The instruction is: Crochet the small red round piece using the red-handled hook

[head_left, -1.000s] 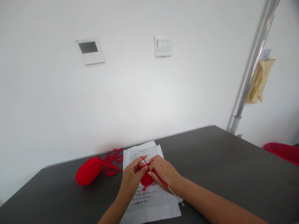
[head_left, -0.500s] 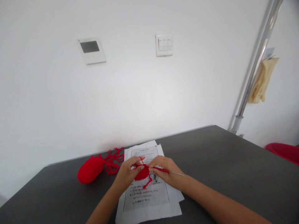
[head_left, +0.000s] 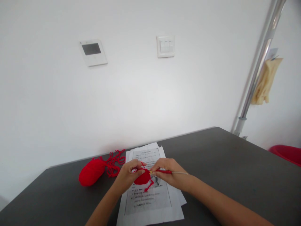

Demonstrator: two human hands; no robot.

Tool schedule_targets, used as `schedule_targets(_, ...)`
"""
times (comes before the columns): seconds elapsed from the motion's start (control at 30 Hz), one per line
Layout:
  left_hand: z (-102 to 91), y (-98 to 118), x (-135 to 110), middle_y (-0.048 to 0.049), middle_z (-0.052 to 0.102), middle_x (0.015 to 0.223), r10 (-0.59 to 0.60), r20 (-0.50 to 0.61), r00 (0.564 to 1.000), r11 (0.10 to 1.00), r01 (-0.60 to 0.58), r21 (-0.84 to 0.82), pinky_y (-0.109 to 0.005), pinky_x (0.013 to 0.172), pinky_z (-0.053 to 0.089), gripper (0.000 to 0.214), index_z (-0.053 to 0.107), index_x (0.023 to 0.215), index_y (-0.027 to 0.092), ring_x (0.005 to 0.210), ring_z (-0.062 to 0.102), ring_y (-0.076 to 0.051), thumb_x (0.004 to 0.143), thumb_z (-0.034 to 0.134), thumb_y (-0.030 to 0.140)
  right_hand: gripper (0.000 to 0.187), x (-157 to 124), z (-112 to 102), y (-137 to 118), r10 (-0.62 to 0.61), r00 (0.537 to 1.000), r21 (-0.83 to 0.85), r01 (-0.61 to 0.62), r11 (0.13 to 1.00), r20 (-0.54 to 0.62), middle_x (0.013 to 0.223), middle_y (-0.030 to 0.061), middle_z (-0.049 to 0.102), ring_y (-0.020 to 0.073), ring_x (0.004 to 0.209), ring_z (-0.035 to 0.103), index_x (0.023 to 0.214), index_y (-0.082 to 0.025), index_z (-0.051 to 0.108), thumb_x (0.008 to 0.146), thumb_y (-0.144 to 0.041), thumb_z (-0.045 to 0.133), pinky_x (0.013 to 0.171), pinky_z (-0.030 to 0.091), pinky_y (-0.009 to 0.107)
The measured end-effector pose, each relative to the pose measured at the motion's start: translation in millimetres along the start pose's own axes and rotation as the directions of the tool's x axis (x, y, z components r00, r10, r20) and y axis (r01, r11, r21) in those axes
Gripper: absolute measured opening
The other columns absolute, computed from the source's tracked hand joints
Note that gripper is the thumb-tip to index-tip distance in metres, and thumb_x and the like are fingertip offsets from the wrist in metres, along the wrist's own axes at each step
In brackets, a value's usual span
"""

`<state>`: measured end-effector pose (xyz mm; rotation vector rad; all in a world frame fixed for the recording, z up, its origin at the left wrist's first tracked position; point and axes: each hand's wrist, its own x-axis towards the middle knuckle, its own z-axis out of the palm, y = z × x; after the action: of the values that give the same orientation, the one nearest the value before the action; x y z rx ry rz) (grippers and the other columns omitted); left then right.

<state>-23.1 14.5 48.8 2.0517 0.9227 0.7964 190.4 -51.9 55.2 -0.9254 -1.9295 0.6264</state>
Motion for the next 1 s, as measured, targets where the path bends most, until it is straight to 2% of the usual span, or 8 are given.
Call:
schedule_targets(0.07, 1.5, -3, 1, -0.0060, 0.067, 0.077, -0.021, -0.003, 1.000, 1.000, 0.021, -0.017, -0.030, 0.074, 0.044, 0.012, 0.072, 0.077, 0.017, 0.082, 0.060, -0.021, 0.072, 0.067, 0.027, 0.015, 2, 4, 5, 0.210, 0.976, 0.184, -0.198, 0.963, -0.049, 0.064, 0.0014, 0.065, 0.0124, 0.060, 0.059, 0.072, -0.016, 0.067, 0.079, -0.029, 0.065, 0.058, 0.046, 0.023)
schedule_targets(0.17, 4.8, -6, 1, -0.0014, 0.062, 0.066, -0.129, 0.018, 0.992, 0.977, 0.130, -0.168, -0.027, 0.062, 0.041, 0.024, 0.071, 0.086, 0.016, 0.064, 0.055, -0.015, 0.067, 0.072, 0.031, 0.024, 6, 11, 12, 0.387, 0.922, 0.524, -0.316, 0.791, -0.028, 0.063, 0.0009, 0.065, 0.0127, 0.061, 0.061, 0.068, -0.014, 0.064, 0.070, -0.036, 0.073, 0.061, 0.048, 0.025)
schedule_targets(0.27, 7.2, -3, -1, 0.0016, 0.059, 0.061, -0.230, 0.084, 0.970, 0.890, 0.244, -0.385, -0.024, 0.057, 0.038, 0.031, 0.071, 0.085, 0.016, 0.056, 0.051, -0.011, 0.060, 0.077, 0.032, 0.029, 6, 15, 12, 0.426, 0.905, 0.678, -0.316, 0.663, 0.004, 0.065, 0.0023, 0.068, 0.0140, 0.063, 0.064, 0.069, -0.013, 0.064, 0.065, -0.039, 0.076, 0.066, 0.051, 0.028)
schedule_targets(0.33, 7.9, 3, -2, 0.0020, 0.060, 0.061, -0.263, 0.123, 0.957, 0.827, 0.289, -0.483, -0.023, 0.056, 0.037, 0.029, 0.072, 0.081, 0.016, 0.055, 0.051, -0.010, 0.057, 0.080, 0.030, 0.027, 5, 16, 10, 0.406, 0.913, 0.684, -0.275, 0.676, -0.034, 0.066, 0.0024, 0.068, 0.0139, 0.063, 0.064, 0.070, -0.014, 0.064, 0.067, -0.038, 0.076, 0.065, 0.051, 0.028)
schedule_targets(0.47, 8.4, 15, -5, 0.0016, 0.062, 0.059, -0.279, 0.194, 0.940, 0.716, 0.338, -0.611, -0.020, 0.053, 0.035, 0.022, 0.070, 0.070, 0.016, 0.052, 0.051, -0.008, 0.055, 0.082, 0.026, 0.017, 0, 16, 5, 0.267, 0.953, 0.548, -0.148, 0.823, -0.143, 0.074, 0.0044, 0.070, 0.0148, 0.069, 0.065, 0.074, -0.015, 0.067, 0.074, -0.032, 0.072, 0.064, 0.052, 0.027)
schedule_targets(0.57, 9.1, 18, -7, 0.0005, 0.064, 0.059, -0.292, 0.240, 0.926, 0.641, 0.375, -0.670, -0.019, 0.052, 0.036, 0.023, 0.070, 0.069, 0.015, 0.051, 0.054, -0.008, 0.053, 0.084, 0.024, 0.009, -3, 15, 3, 0.028, 0.977, 0.352, 0.050, 0.935, -0.213, 0.080, 0.0066, 0.071, 0.0167, 0.075, 0.066, 0.079, -0.016, 0.070, 0.079, -0.026, 0.068, 0.069, 0.053, 0.029)
schedule_targets(0.73, 10.5, 19, -9, -0.0017, 0.069, 0.065, -0.296, 0.335, 0.894, 0.570, 0.447, -0.689, -0.019, 0.054, 0.039, 0.029, 0.072, 0.076, 0.015, 0.054, 0.059, -0.009, 0.050, 0.085, 0.019, 0.008, -4, 12, 1, -0.381, 0.918, 0.007, 0.384, 0.923, -0.110, 0.094, 0.0077, 0.071, 0.0151, 0.088, 0.064, 0.091, -0.018, 0.066, 0.085, -0.018, 0.060, 0.079, 0.053, 0.028)
schedule_targets(1.0, 7.5, 16, -8, -0.0019, 0.069, 0.069, -0.258, 0.332, 0.907, 0.707, 0.412, -0.576, -0.022, 0.062, 0.042, 0.023, 0.071, 0.076, 0.014, 0.062, 0.059, -0.012, 0.057, 0.081, 0.021, 0.012, -2, 10, 5, -0.439, 0.898, -0.082, 0.438, 0.895, 0.005, 0.101, 0.0072, 0.070, 0.0151, 0.101, 0.062, 0.099, -0.019, 0.061, 0.089, -0.019, 0.055, 0.091, 0.050, 0.030)
